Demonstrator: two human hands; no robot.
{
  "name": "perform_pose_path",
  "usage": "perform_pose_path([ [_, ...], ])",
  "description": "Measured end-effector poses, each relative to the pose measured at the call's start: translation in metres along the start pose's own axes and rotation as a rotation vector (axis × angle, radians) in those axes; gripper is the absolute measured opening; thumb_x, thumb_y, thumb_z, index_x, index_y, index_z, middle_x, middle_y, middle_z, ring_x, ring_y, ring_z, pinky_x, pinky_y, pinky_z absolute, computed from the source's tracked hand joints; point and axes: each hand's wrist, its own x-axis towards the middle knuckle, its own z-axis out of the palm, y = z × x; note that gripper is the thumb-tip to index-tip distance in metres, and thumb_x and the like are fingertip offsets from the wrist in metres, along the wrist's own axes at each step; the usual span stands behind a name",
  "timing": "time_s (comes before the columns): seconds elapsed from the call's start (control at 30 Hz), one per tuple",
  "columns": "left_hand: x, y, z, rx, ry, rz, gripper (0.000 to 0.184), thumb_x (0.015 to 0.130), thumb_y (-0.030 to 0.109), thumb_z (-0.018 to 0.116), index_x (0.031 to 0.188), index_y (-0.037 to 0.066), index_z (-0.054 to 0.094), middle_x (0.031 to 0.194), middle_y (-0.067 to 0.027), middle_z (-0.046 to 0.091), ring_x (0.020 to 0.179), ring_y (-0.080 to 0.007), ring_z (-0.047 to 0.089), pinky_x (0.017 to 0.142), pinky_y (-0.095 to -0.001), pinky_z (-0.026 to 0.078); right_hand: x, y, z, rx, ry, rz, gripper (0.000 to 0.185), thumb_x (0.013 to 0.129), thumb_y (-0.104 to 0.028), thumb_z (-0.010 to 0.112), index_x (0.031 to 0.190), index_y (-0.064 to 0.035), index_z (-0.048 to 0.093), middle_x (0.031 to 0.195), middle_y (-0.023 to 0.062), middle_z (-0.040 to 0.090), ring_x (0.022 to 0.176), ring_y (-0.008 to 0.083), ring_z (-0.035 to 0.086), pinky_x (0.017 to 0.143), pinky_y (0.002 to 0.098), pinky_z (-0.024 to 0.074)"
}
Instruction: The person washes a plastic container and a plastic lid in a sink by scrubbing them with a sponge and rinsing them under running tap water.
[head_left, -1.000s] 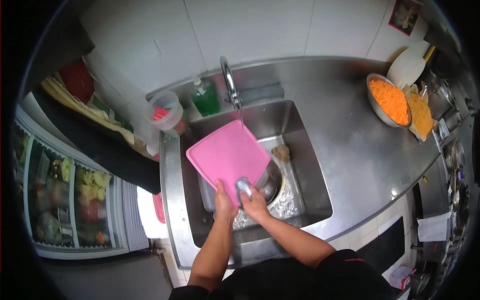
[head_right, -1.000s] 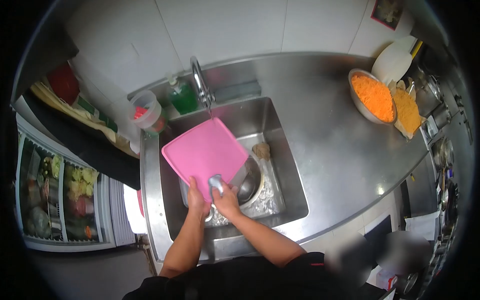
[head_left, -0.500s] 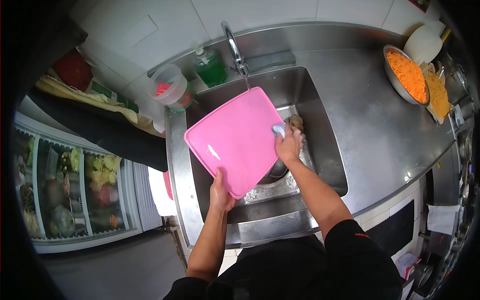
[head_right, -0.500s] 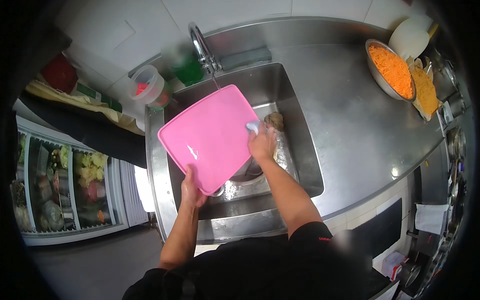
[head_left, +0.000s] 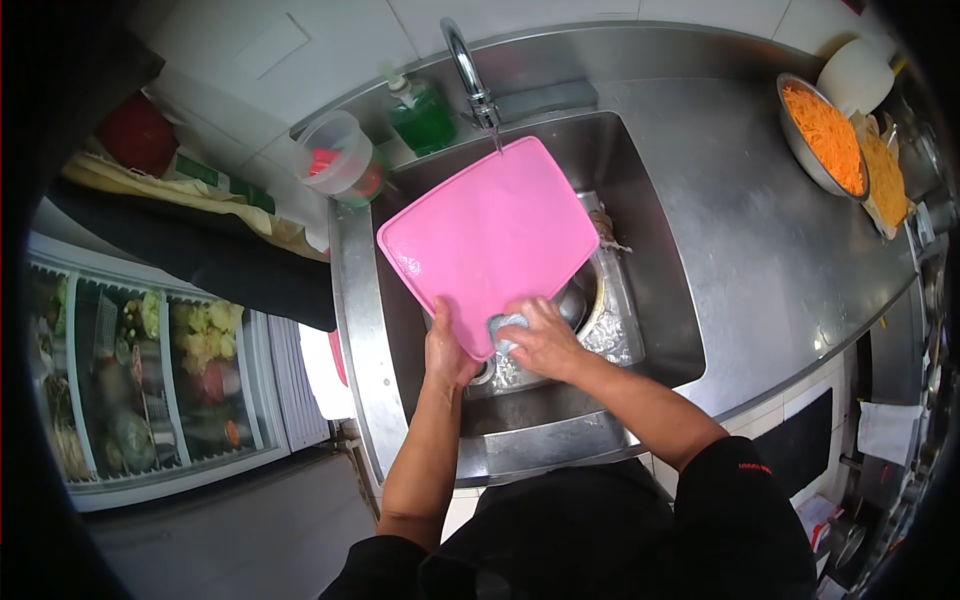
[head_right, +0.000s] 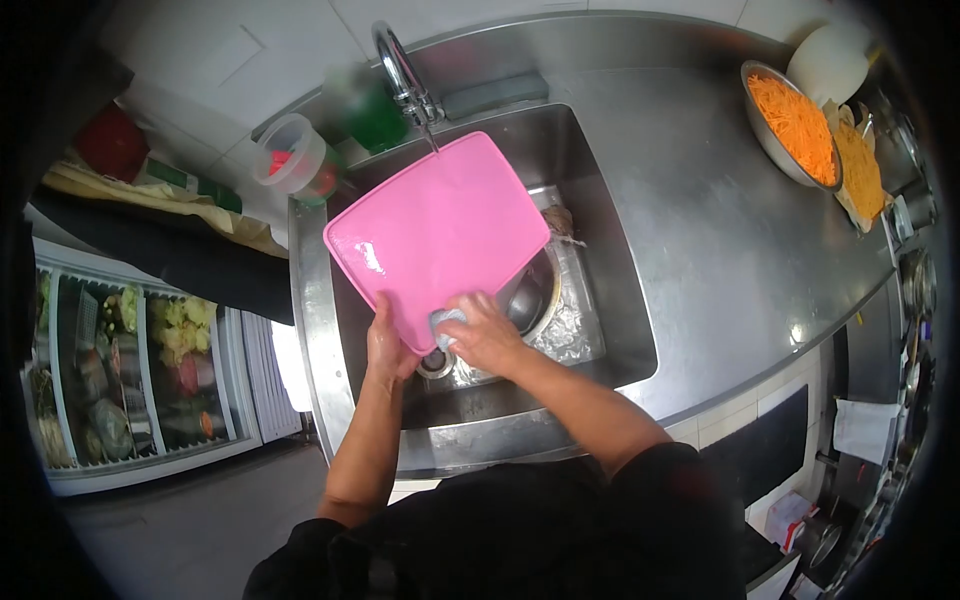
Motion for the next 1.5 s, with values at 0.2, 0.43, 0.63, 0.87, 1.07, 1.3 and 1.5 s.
perform_pose_path([
  [0.2, -0.015, 0.004, -0.002, 0.052, 0.064, -0.051, 0.063, 0.103, 0.047, 0.04, 0.142, -0.002, 0.036, 0.135, -0.0185, 0.051, 0.123, -0.0312, 0.055, 0.1, -0.0447, 0.049, -0.018, 0.069, -0.019, -0.276, -0.151, 0.2, 0.029, 0.077, -0.018, 0.068, 0.106, -0.0181, 0.069, 0.116, 0.0099, 0.052, 0.112, 0.0323, 0.047, 0.094, 0.0481, 0.0388],
  [0.43, -0.016, 0.004, 0.02, 0.411, -0.002, -0.059, 0.048, 0.099, 0.014, 0.048, 0.142, -0.001, 0.035, 0.133, -0.0175, 0.052, 0.118, -0.0269, 0.056, 0.1, -0.0393, 0.047, 0.019, 0.067, 0.007, 0.071, 0.226, 0.45, 0.037, 0.083, -0.011, 0.061, 0.12, -0.015, 0.064, 0.117, 0.016, 0.058, 0.107, 0.0354, 0.054, 0.094, 0.046, 0.0425],
  [0.63, -0.015, 0.015, 0.036, 0.736, -0.152, -0.109, 0.056, 0.088, -0.002, 0.049, 0.143, 0.0, 0.036, 0.129, -0.0136, 0.055, 0.118, -0.0232, 0.053, 0.102, -0.0341, 0.043, 0.068, 0.007, 0.006, 0.376, 0.325, 0.293, 0.035, 0.093, -0.016, 0.058, 0.128, -0.0139, 0.062, 0.13, 0.0201, 0.055, 0.117, 0.0386, 0.054, 0.098, 0.0425, 0.0448],
  [0.87, 0.013, 0.002, 0.022, 0.919, -0.157, 0.092, 0.053, 0.09, 0.005, 0.051, 0.141, -0.001, 0.038, 0.129, -0.0162, 0.055, 0.119, -0.0237, 0.053, 0.099, -0.0343, 0.044, 0.082, -0.009, -0.001, 0.699, 0.393, 0.563, 0.027, 0.091, -0.018, 0.061, 0.117, -0.0096, 0.067, 0.116, 0.0212, 0.062, 0.104, 0.0374, 0.06, 0.093, 0.0397, 0.0474],
  [1.07, 0.015, 0.022, 0.063, 1.543, -0.169, -0.016, 0.046, 0.091, 0.013, 0.052, 0.136, 0.004, 0.047, 0.118, -0.0242, 0.063, 0.114, -0.036, 0.06, 0.097, -0.0409, 0.046, 0.059, -0.034, -0.02, 0.484, 0.464, 0.329, 0.026, 0.085, -0.013, 0.065, 0.111, -0.0106, 0.071, 0.111, 0.0188, 0.058, 0.106, 0.0358, 0.055, 0.094, 0.0415, 0.0458],
  [1.3, 0.007, -0.004, 0.08, 1.335, 0.027, 0.226, 0.039, 0.089, 0.014, 0.052, 0.127, 0.007, 0.056, 0.112, -0.027, 0.065, 0.108, -0.0451, 0.059, 0.093, -0.0487, 0.047, 0.136, 0.044, -0.076, 0.019, 0.359, 0.234, 0.029, 0.077, -0.011, 0.068, 0.106, -0.0121, 0.072, 0.112, 0.0216, 0.056, 0.112, 0.0387, 0.051, 0.095, 0.0433, 0.0446],
  [1.5, 0.074, 0.025, 0.085, 1.194, 0.033, 0.272, 0.035, 0.088, 0.014, 0.052, 0.121, 0.002, 0.06, 0.11, -0.0268, 0.066, 0.108, -0.0438, 0.06, 0.094, -0.0474, 0.046, 0.17, 0.058, -0.048, -0.14, 0.228, 0.019, 0.032, 0.081, -0.017, 0.065, 0.112, -0.0104, 0.07, 0.124, 0.0225, 0.055, 0.119, 0.0382, 0.051, 0.1, 0.0462, 0.0426],
])
